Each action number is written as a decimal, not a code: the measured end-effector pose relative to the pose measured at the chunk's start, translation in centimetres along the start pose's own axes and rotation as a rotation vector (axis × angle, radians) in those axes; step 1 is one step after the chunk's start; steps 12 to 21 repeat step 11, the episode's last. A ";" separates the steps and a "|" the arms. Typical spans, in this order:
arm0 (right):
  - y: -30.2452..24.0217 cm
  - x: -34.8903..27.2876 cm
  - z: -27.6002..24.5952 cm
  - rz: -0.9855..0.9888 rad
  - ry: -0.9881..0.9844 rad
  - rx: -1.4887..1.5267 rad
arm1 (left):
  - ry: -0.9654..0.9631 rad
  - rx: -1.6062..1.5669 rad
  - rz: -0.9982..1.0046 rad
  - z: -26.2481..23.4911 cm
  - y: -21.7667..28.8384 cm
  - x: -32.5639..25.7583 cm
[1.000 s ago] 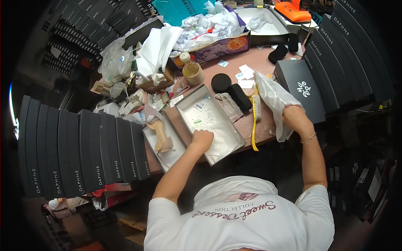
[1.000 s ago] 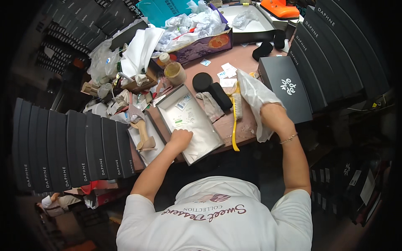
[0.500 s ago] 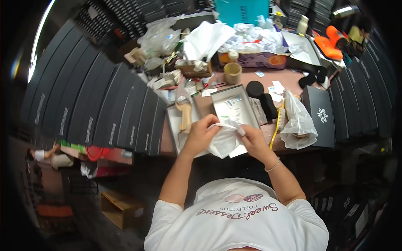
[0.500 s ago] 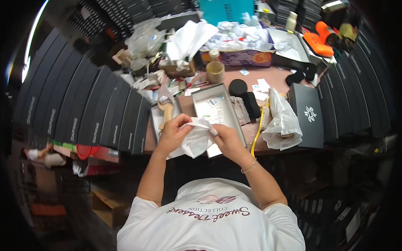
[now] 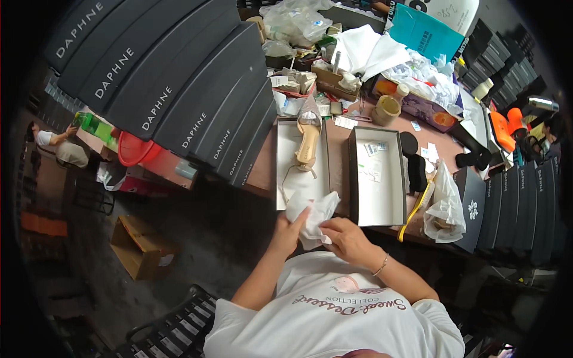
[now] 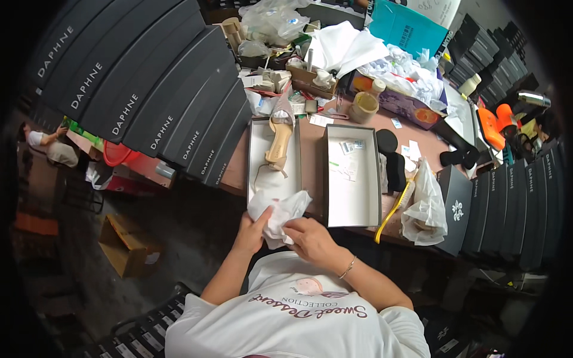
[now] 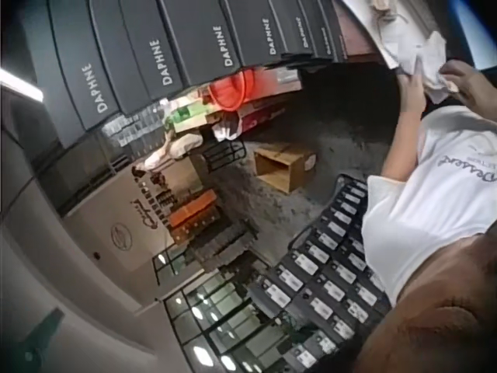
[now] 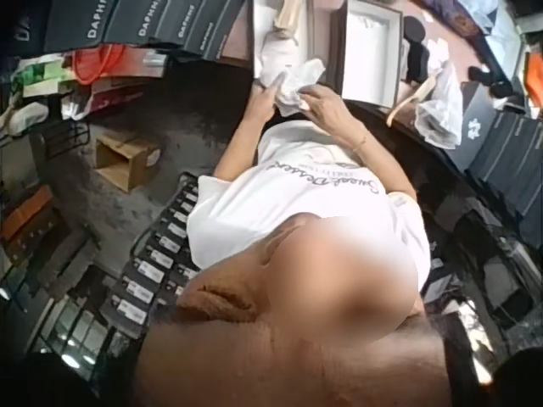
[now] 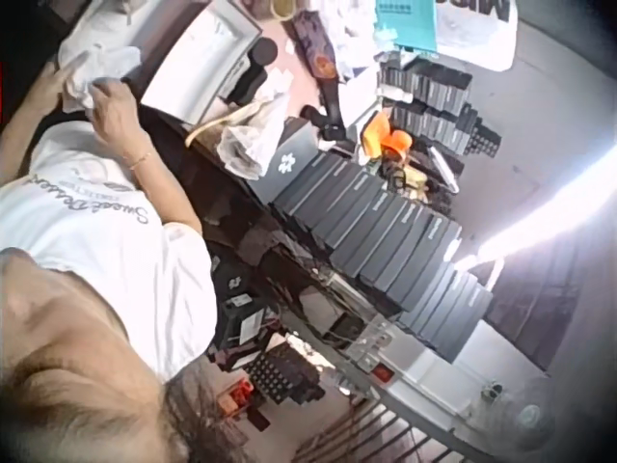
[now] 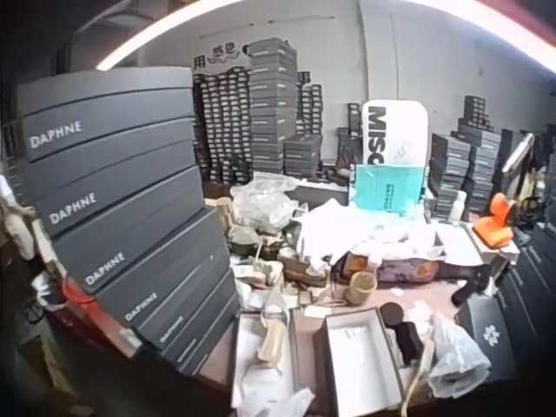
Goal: Inspect, clean, and pack high-heeled shoes into branded boxes at a manufacturing station.
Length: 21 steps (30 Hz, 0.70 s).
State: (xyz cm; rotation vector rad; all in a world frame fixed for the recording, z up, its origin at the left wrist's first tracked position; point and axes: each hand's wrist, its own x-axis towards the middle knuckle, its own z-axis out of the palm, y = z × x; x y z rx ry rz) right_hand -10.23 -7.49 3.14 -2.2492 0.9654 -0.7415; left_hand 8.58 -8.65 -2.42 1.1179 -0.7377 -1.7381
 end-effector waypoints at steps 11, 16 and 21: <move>7.3 10.8 -0.2 0.439 -0.068 -0.124 | 0.082 0.835 0.295 -7.7 7.2 -3.2; 7.3 10.8 -0.2 0.439 -0.068 -0.124 | 0.082 0.835 0.295 -7.7 7.2 -3.2; 7.3 10.8 -0.2 0.439 -0.068 -0.124 | 0.082 0.835 0.295 -7.7 7.2 -3.2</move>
